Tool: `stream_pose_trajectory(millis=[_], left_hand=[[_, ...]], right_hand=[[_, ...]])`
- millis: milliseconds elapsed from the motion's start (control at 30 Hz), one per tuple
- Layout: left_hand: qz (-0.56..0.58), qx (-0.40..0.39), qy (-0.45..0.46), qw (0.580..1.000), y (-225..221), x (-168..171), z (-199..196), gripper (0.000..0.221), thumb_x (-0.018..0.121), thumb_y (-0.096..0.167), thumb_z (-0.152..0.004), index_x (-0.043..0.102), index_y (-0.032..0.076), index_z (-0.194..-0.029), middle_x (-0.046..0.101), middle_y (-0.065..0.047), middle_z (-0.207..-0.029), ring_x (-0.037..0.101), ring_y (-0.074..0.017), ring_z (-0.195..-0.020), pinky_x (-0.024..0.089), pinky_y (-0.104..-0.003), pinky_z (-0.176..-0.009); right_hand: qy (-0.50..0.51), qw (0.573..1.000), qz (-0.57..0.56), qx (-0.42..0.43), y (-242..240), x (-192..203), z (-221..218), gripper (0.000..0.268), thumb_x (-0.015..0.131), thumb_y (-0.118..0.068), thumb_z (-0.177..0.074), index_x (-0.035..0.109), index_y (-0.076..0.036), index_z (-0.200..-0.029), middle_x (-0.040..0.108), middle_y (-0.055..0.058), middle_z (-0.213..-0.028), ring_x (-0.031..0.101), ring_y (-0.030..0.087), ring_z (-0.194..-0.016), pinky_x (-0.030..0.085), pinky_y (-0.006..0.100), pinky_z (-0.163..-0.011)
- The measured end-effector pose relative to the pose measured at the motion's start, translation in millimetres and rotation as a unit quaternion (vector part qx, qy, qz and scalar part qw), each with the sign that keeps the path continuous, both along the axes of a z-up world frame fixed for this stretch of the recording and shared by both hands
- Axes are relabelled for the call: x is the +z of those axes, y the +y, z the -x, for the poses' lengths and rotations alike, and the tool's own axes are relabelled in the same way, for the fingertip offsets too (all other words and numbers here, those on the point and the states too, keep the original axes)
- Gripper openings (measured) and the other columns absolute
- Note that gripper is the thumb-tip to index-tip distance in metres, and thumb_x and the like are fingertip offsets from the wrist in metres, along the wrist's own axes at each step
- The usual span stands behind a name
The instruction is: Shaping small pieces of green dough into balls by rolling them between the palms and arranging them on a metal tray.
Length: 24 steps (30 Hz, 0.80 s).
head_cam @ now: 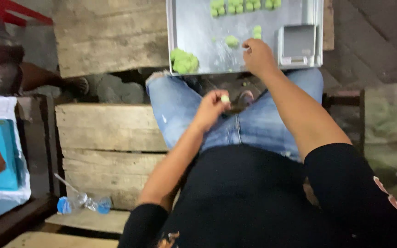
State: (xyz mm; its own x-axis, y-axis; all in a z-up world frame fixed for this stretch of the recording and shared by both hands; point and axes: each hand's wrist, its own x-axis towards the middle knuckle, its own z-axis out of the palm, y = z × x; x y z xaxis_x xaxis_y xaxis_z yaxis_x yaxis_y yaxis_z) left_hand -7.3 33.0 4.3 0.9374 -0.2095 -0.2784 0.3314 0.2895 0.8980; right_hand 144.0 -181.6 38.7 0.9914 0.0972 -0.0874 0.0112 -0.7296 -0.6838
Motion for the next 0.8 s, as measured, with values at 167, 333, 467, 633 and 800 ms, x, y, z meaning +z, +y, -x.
stream_pose_trajectory(millis=[167,333,467,633,800], left_hand=[[-0.054,-0.002,0.029,0.998,0,-1,10,0.029,0.066,0.006,-0.096,0.066,0.002,-0.125,0.072,-0.016,-0.101,0.073,-0.0209,-0.086,0.062,-0.032,-0.076],[-0.074,-0.002,0.055,0.996,-7,23,2,0.029,0.068,0.007,-0.095,0.068,0.003,-0.124,0.072,-0.016,-0.102,0.071,-0.0175,-0.087,0.063,-0.029,-0.074],[-0.036,0.003,0.084,0.996,-10,39,-3,0.029,0.064,0.001,-0.095,0.066,-0.003,-0.124,0.069,-0.018,-0.104,0.069,-0.0193,-0.091,0.063,-0.033,-0.081],[-0.04,-0.001,0.097,0.995,-12,38,-7,0.031,0.066,0.002,-0.095,0.064,-0.005,-0.125,0.068,-0.019,-0.105,0.07,-0.0218,-0.093,0.064,-0.036,-0.08],[-0.052,-0.005,0.089,0.995,-13,29,-9,0.031,0.065,0.001,-0.094,0.064,-0.004,-0.125,0.068,-0.019,-0.105,0.071,-0.0221,-0.092,0.065,-0.035,-0.078]], right_hand=[[-0.094,0.982,0.116,0.12,15,-27,-38,0.032,0.065,-0.027,-0.099,0.07,-0.009,-0.126,0.068,0.015,-0.113,0.065,0.036,-0.113,0.051,0.048,-0.1],[-0.092,0.973,0.152,0.145,24,-34,-50,0.025,0.061,-0.021,-0.1,0.074,-0.009,-0.119,0.07,0.015,-0.109,0.066,0.036,-0.108,0.052,0.046,-0.098],[-0.103,0.961,0.201,0.159,22,-46,-56,0.017,0.059,-0.017,-0.098,0.076,-0.013,-0.096,0.068,0.009,-0.089,0.07,0.032,-0.086,0.057,0.042,-0.078],[-0.075,0.964,0.201,0.156,24,-46,-58,0.019,0.06,-0.014,-0.096,0.078,-0.016,-0.1,0.067,0.008,-0.092,0.071,0.032,-0.085,0.058,0.041,-0.076],[0.006,0.977,0.164,0.14,19,11,-40,0.033,0.06,-0.003,-0.092,0.08,-0.017,-0.114,0.064,0.016,-0.1,0.071,0.04,-0.09,0.058,0.047,-0.079]])
